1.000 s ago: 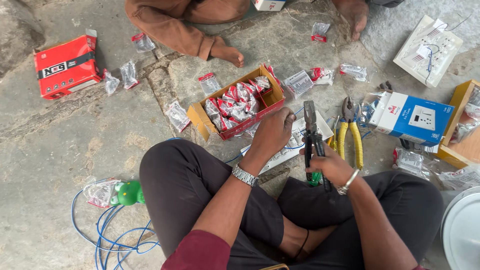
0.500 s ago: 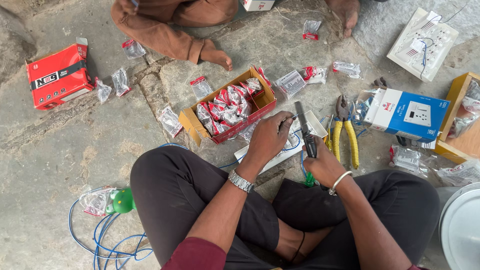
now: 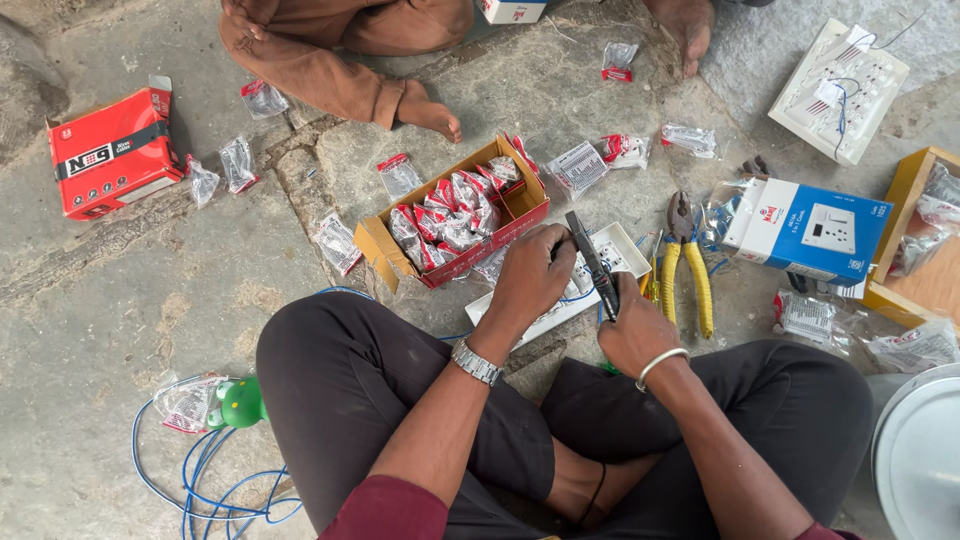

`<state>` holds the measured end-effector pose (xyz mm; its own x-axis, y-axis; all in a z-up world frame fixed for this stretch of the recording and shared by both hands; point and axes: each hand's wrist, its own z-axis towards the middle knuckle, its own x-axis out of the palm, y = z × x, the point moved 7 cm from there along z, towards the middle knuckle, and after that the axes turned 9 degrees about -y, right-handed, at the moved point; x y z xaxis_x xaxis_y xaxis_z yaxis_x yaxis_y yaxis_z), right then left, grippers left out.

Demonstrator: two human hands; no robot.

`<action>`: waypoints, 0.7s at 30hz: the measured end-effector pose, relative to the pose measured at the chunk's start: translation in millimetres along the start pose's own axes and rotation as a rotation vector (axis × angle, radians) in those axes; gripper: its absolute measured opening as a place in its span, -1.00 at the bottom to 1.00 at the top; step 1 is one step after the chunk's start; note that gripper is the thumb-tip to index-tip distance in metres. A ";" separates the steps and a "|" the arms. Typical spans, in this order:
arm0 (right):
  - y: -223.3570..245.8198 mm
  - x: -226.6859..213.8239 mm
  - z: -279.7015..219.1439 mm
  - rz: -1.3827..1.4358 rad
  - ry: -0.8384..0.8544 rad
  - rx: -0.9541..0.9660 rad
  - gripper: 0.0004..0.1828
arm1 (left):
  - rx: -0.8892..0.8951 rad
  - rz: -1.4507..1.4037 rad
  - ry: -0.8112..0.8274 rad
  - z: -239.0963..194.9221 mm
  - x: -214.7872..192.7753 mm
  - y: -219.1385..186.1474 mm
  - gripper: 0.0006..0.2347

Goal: The person sits on the floor and assembles a multi-gang electrical switchboard. They use a screwdriver to connect blue wires to the terminals of the switchboard and use pliers to cut the wires. They also handle multiple white plastic switchboard frames and packaged electrical components.

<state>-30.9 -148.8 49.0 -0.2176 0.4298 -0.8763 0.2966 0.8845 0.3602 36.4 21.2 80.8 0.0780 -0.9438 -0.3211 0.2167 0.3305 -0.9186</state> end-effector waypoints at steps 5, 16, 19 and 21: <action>22.2 -15.9 -2.3 0.259 -0.177 -0.324 -0.23 | -0.173 -0.142 0.193 7.6 0.1 9.5 -0.79; -10.0 15.9 8.8 0.316 0.084 -0.110 -0.61 | 0.131 0.286 0.089 -9.3 7.6 -1.3 -0.83; -17.0 6.2 18.0 0.190 -0.108 -0.149 -0.58 | 0.150 0.236 0.161 -9.8 14.3 -9.2 -0.61; -22.6 9.1 25.4 0.168 -0.081 -0.103 -0.58 | 0.126 0.263 0.212 -10.3 19.6 -12.7 -0.44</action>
<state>-16.0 -169.5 24.8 -0.0964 0.5605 -0.8225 0.2245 0.8173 0.5307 25.2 -1.6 83.8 -0.0540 -0.8014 -0.5957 0.3349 0.5475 -0.7669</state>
